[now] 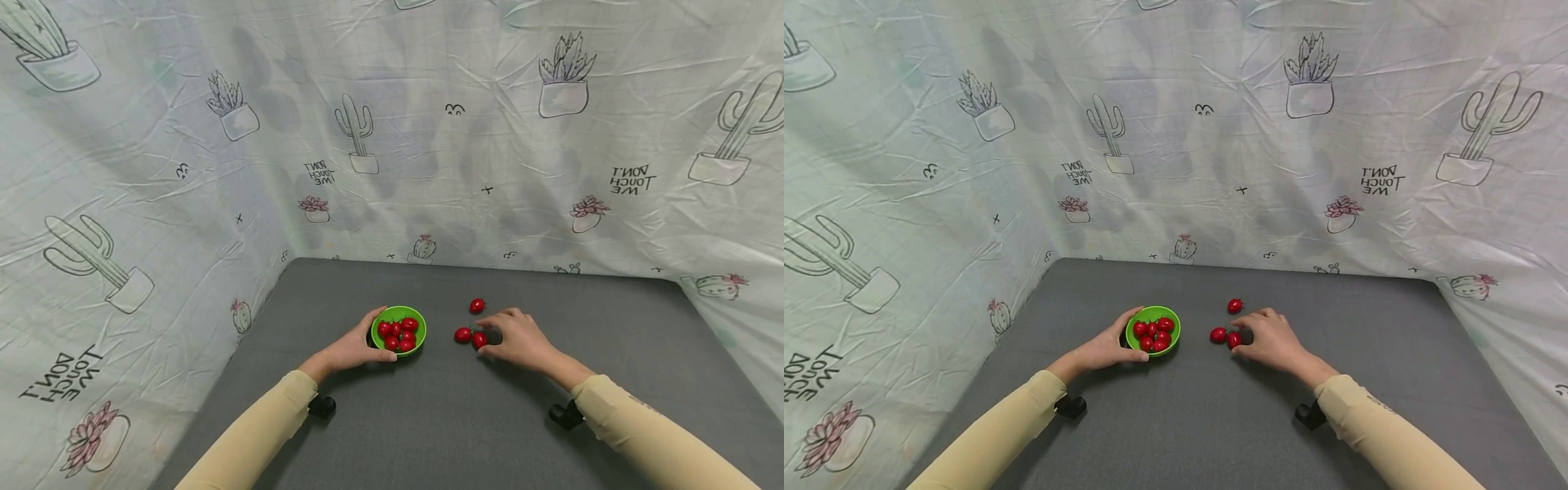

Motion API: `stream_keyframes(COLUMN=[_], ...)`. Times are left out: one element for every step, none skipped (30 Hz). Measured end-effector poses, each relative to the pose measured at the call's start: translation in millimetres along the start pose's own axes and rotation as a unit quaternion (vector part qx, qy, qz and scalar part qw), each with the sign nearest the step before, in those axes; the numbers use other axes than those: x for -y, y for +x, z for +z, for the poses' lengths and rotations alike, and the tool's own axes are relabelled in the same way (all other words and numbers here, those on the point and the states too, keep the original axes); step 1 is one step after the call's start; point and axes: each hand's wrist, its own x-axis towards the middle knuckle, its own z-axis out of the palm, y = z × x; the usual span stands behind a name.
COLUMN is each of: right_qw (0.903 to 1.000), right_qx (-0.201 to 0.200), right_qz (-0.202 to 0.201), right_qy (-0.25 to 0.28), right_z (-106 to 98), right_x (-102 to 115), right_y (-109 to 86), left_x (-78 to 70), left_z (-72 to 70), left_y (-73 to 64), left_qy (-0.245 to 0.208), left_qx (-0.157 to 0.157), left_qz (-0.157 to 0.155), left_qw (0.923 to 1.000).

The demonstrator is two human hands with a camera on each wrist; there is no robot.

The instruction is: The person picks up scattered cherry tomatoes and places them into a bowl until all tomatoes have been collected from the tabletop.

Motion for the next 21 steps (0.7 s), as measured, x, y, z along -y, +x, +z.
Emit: stream_keyframes(right_qw=[1.0, 1.0, 0.9999, 0.9999, 0.9998, 0.9998, 0.9998, 0.9998, 0.9997, 0.9997, 0.9997, 0.9996, 0.9995, 0.9994, 0.9993, 0.9992, 0.9991, 0.9991, 0.9991, 0.9991, 0.9991], right_qx=[0.001, 0.003, 0.004, 0.006, 0.006, 0.007, 0.008, 0.008, 0.009, 0.009, 0.009, 0.01, 0.011, 0.012, 0.013, 0.014, 0.015, 0.016, 0.016, 0.016, 0.016], right_qz=[0.002, 0.005, 0.007, 0.009, 0.01, 0.01, 0.012, 0.013, 0.014, 0.015, 0.016, 0.019, 0.022, 0.024, 0.026, 0.028, 0.031, 0.032, 0.033, 0.033, 0.034], right_qy=[0.003, 0.007, 0.009, 0.011, 0.013, 0.015, 0.016, 0.016, 0.016, 0.018, 0.018, 0.019, 0.021, 0.022, 0.023, 0.024, 0.023, 0.024, 0.024, 0.023, 0.023], right_z=[0.2, 0.4, 0.6, 0.8, 1.0, 1.3, 1.7, 1.9, 2.1, 2.3, 2.5, 2.8, 2.8, 2.8, 2.8, 2.9, 2.9, 2.9, 2.8, 2.9, 3.0], right_x=[-0.1, 0.0, 0.0, 0.1, 0.1, 0.0, 0.0, 0.1, 0.2, 0.3, 0.3, 0.3, 0.4, 0.6, 0.7, 0.7, 0.9, 1.1, 1.3, 1.4, 1.4], right_y=[0.1, 0.2, 0.4, 0.6, 1.0, 1.5, 1.5, 1.5, 1.5, 1.6, 1.7, 1.6, 1.7, 2.0, 2.4, 2.7, 2.9, 3.2, 3.4, 3.5, 3.3], left_x=[0.3, 0.5, 0.6, 0.8, 0.9, 0.8, 0.6, 0.5, 0.3, 0.1, 0.0, -0.2, -0.2, -0.3, -0.3, -0.3, -0.4, -0.5, -0.6, -0.7, -1.0], left_z=[0.0, 0.1, 0.1, 0.1, 0.2, 0.2, 0.2, 0.3, 0.4, 0.5, 0.6, 0.7, 0.8, 0.9, 1.0, 1.1, 1.2, 1.2, 1.2, 1.2, 1.2], left_y=[0.1, 0.2, 0.2, 0.3, 0.3, 0.3, 0.1, -0.1, -0.2, -0.3, -0.4, -0.6, -0.6, -0.6, -0.6, -0.5, -0.5, -0.4, -0.4, -0.4, -0.4], left_qy=[0.0, 0.001, 0.001, 0.002, 0.002, 0.002, 0.003, 0.002, 0.002, 0.003, 0.003, 0.002, 0.003, 0.003, 0.004, 0.004, 0.004, 0.004, 0.004, 0.005, 0.005], left_qx=[0.0, 0.0, 0.0, 0.0, 0.0, 0.0, -0.001, -0.001, -0.002, -0.002, -0.002, -0.003, -0.003, -0.003, -0.003, -0.003, -0.003, -0.003, -0.003, -0.004, -0.004], left_qz=[0.0, -0.001, -0.001, -0.001, -0.001, -0.001, -0.001, -0.001, -0.001, -0.002, -0.002, -0.002, -0.002, -0.002, -0.002, -0.002, -0.001, 0.0, 0.0, 0.001, 0.001], left_qw=[1.0, 1.0, 1.0, 1.0, 1.0, 1.0, 1.0, 1.0, 1.0, 1.0, 1.0, 1.0, 1.0, 1.0, 1.0, 1.0, 1.0, 1.0, 1.0, 1.0, 1.0])
